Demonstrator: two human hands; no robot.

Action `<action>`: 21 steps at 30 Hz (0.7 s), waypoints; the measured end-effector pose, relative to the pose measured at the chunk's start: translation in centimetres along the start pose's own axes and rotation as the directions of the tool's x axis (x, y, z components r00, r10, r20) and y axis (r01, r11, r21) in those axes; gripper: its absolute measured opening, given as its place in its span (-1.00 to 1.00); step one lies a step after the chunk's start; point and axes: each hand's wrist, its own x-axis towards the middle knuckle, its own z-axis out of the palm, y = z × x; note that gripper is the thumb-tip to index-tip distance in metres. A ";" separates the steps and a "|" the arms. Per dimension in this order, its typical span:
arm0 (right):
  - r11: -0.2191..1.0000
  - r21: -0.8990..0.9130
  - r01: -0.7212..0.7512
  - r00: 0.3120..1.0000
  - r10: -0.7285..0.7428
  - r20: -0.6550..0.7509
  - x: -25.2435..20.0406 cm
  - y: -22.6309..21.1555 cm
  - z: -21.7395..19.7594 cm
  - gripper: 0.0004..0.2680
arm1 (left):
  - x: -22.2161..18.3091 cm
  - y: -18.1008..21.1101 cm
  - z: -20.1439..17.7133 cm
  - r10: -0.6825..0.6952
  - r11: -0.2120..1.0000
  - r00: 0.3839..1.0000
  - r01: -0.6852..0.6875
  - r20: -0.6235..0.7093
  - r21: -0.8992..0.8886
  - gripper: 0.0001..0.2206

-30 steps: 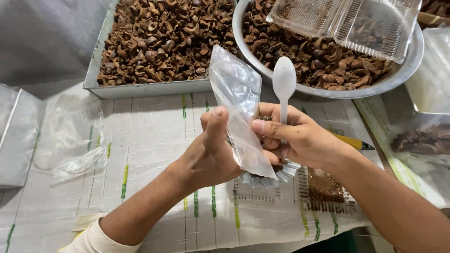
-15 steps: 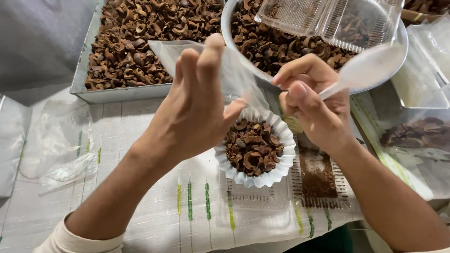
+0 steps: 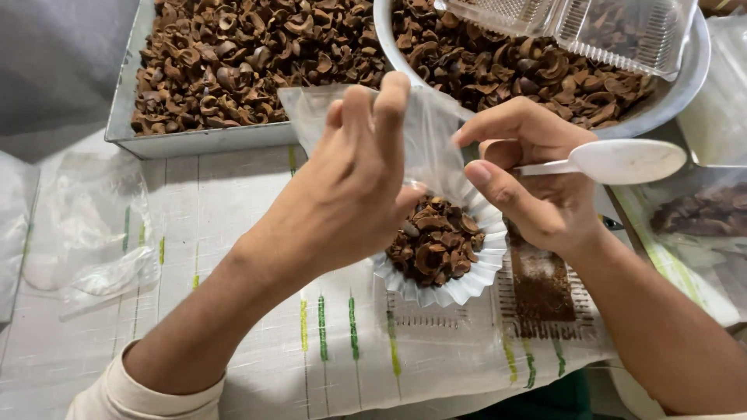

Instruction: The person brushes a white paper filter with a paintbrush, then uses a plastic spoon to scoop dried brown mushroom pieces from a metal bowl into the filter. The person then transfers the mushrooms from the filter into a small plastic bag.

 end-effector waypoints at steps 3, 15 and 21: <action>0.996 -0.074 -0.058 0.998 0.059 0.001 0.3 -0.3 0.0 -0.85 | 0.5 0.5 -0.9 -0.023 0.997 0.998 0.027 0.054 -0.067 -0.23; 0.969 0.110 -0.220 0.973 0.210 0.095 0.0 0.0 -2.3 -0.73 | 0.7 0.0 -1.2 -0.116 0.989 0.982 0.128 0.149 -0.077 -0.21; 0.887 0.012 -0.462 0.852 0.439 0.286 0.1 0.1 -5.8 -0.80 | 0.6 -1.9 -2.4 -0.169 0.985 0.966 0.173 0.195 -0.004 -0.19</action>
